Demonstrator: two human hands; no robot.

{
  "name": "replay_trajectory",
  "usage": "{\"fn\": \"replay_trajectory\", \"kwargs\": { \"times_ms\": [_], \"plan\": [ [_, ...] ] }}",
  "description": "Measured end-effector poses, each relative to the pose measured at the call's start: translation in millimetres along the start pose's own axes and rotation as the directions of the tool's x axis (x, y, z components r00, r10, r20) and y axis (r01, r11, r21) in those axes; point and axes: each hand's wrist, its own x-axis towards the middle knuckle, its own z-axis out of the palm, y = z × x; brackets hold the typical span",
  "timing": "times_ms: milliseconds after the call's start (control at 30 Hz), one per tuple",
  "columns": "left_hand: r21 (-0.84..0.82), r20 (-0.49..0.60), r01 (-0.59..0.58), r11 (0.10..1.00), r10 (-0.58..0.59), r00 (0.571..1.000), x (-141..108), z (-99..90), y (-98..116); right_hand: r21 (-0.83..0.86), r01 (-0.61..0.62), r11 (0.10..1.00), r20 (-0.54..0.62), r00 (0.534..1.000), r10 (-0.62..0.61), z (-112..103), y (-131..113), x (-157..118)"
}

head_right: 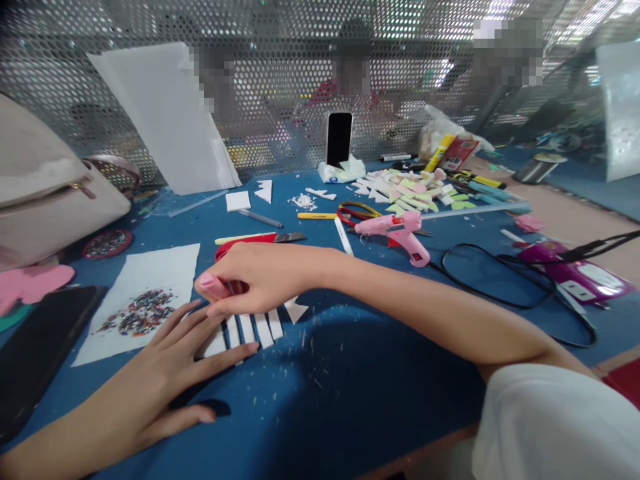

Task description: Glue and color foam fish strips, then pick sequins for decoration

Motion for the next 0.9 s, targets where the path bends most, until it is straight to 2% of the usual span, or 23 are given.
{"fn": "replay_trajectory", "kwargs": {
  "times_ms": [200,333,500,700,900],
  "plan": [
    [-0.032,-0.029,-0.041,0.999,0.040,0.999,0.0,1.4,-4.0,-0.006,-0.002,1.000,0.012,1.000,0.003,0.0,-1.7,1.0],
    [-0.040,-0.040,0.015,0.999,-0.017,0.999,0.3,0.5,-0.4,-0.004,0.004,1.000,0.007,1.000,-0.004,0.8,-0.9,1.1],
    [-0.014,-0.007,0.015,1.000,-0.015,1.000,0.1,0.0,0.5,-0.002,0.013,1.000,-0.001,1.000,-0.013,1.1,-0.7,1.0],
    [-0.029,-0.028,-0.064,0.998,0.063,0.998,0.8,0.6,-7.1,0.008,0.014,1.000,-0.003,1.000,-0.014,1.7,-0.2,1.1],
    [0.021,0.001,-0.074,0.997,0.074,0.997,1.1,-0.4,-6.6,0.002,0.014,1.000,0.003,1.000,-0.014,2.3,1.4,0.8]
  ]
}}
